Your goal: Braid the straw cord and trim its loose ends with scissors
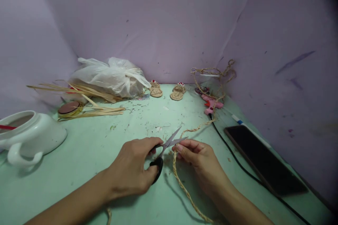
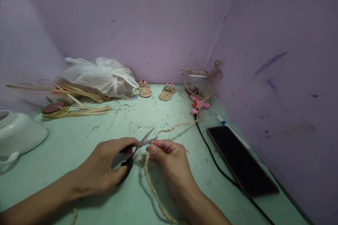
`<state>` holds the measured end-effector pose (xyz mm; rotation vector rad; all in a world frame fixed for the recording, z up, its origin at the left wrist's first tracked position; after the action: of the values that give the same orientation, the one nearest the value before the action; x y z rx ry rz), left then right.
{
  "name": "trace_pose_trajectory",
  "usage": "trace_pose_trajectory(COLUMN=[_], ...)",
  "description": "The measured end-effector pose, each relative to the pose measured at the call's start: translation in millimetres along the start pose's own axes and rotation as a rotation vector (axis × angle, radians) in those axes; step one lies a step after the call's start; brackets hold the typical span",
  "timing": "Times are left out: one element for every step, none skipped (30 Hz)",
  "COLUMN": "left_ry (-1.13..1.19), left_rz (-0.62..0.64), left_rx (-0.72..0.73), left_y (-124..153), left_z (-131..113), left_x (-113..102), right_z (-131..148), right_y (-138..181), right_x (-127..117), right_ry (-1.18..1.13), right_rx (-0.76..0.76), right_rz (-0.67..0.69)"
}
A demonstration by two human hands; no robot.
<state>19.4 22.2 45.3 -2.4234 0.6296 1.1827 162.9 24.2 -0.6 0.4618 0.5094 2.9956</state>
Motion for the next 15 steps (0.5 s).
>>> trace_pose_trajectory(left_ry=[-0.085,-0.158,-0.222,-0.277,-0.324,-0.361,-0.39,-0.412,-0.429,-0.445,-0.458,-0.47,-0.478,-0.483,-0.484], left_rz=[0.003,0.003,0.002,0.003,0.004,0.005,0.01,0.016,0.021,0.023,0.028,0.037,0.049,0.064,0.079], left_rx=[0.035,0.067,0.093,0.112,0.129,0.14,0.148,0.152,0.156,0.159,0.162,0.167,0.172,0.177,0.18], left_y=[0.4,0.7,0.8,0.9,0.9,0.9,0.9,0.9,0.9,0.8,0.8,0.7,0.6,0.5,0.4], left_z=[1.1,2.0,2.8,3.4,3.3,2.8,2.0,0.9,-0.3,-1.5,-2.4,-3.0,-3.3,-3.2,-2.7], left_x=[-0.3,-0.1,0.5,1.3,2.0,2.5,2.8,2.9,2.8,2.5,2.4,2.9,3.7,4.9,6.3], right_z=[1.6,2.7,3.0,2.8,1.8,0.6,-0.6,-1.9,-3.2,-4.4,-5.4,-6.2,-6.7,-6.7,-6.4], right_y=[0.1,0.4,0.7,0.8,0.8,0.8,0.6,0.5,0.5,0.5,0.7,0.9,1.1,1.3,1.4], right_x=[0.9,2.0,2.7,3.1,3.1,3.1,3.2,3.6,4.4,5.4,6.4,7.2,8.0,8.4,8.8], right_ry=[0.004,0.005,0.004,0.003,0.003,0.006,0.012,0.02,0.028,0.035,0.038,0.036,0.033,0.029,0.029], right_rx=[-0.011,-0.021,-0.027,-0.029,-0.026,-0.023,-0.02,-0.017,-0.013,-0.009,-0.003,0.004,0.009,0.01,0.01], right_rz=[0.014,0.027,0.034,0.036,0.034,0.033,0.034,0.041,0.053,0.069,0.084,0.098,0.108,0.114,0.117])
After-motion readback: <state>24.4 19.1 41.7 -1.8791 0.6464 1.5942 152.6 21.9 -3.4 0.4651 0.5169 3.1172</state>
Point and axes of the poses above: each hand's wrist, its own y-axis away from the middle knuckle, its own x-axis out of the palm, z = x × y, the point moved 7 cm from there along -y, towards the middle knuckle, and after that the axes turned 2 degrees about x, right-handed, at the moved point
